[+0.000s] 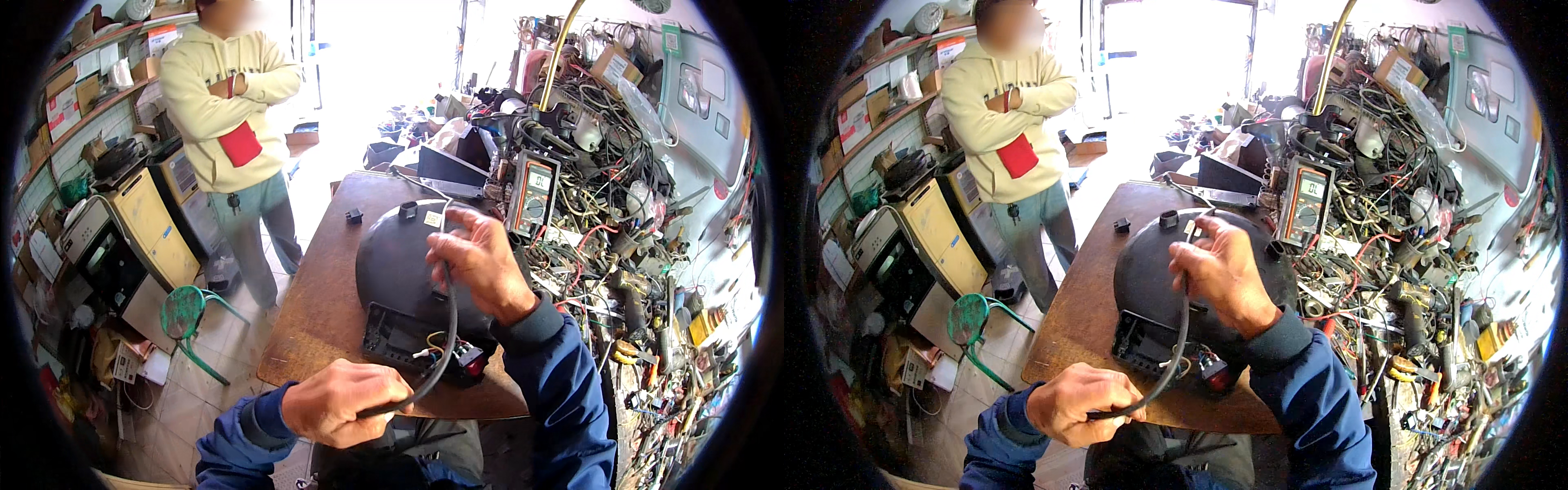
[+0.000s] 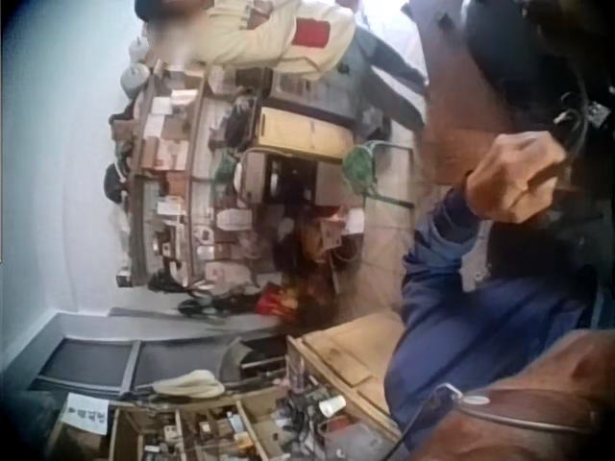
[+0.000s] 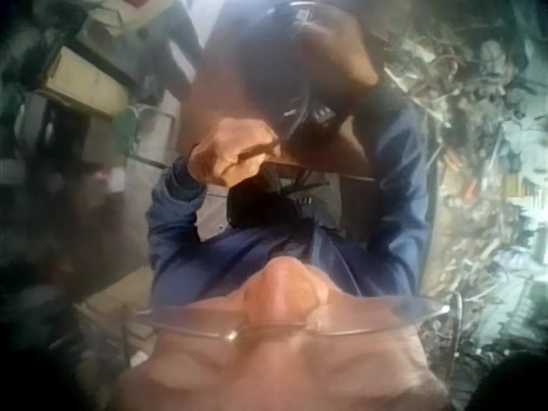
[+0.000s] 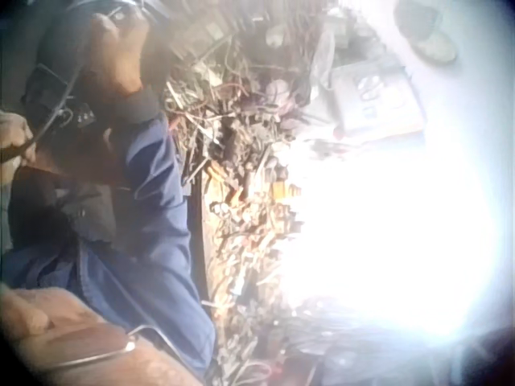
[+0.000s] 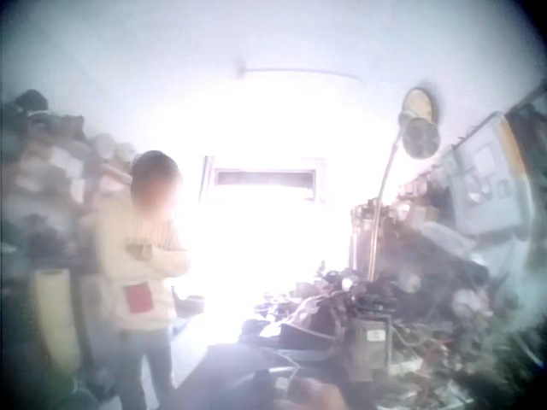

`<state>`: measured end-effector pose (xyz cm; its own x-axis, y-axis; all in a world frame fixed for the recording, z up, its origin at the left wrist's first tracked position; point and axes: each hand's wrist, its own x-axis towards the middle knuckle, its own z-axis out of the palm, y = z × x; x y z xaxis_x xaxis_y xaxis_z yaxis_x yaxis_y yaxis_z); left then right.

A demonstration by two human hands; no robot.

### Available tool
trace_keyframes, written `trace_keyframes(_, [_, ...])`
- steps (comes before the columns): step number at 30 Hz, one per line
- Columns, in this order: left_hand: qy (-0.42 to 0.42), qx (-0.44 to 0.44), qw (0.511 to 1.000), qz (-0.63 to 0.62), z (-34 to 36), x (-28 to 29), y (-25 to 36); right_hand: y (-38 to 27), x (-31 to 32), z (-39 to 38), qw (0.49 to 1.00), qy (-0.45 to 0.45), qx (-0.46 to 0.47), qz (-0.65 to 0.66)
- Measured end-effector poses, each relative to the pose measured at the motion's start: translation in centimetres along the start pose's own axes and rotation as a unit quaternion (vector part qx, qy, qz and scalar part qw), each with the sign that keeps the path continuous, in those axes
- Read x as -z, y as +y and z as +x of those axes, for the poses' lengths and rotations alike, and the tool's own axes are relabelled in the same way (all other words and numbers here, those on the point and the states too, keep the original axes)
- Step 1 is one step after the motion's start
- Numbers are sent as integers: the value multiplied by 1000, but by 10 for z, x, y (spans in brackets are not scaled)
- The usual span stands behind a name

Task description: The person repairs a small electronic device by manipulating wires and components inside a black casing. They use a screwdriver to adjust connections and a multimeter to test the circuit.

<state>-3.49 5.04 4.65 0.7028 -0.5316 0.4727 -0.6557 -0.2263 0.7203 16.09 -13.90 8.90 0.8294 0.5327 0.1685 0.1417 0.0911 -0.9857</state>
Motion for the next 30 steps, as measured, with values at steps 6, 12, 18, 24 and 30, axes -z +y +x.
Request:
trace_keyframes(6, [88, 204, 932, -286, 0, 40, -41, -23, -17, 6, 980, 89, 155, -89])
trace_keyframes(12, [218, 261, 823, -455, 82, 97, -105, -12, -44, -5, 919, 91, 257, -286])
trace_keyframes(18, [292, 181, 737, -582, 135, 163, -166, 0, -63, -59, 864, 60, 308, -394])
trace_keyframes(24, [392, 223, 733, -509, 152, 217, -241, 25, -59, -85, 872, -33, 272, -405])
trace_keyframes(30, [462, 127, 742, -470, 117, 265, -240, 49, -60, -96, 864, -84, 300, -394])
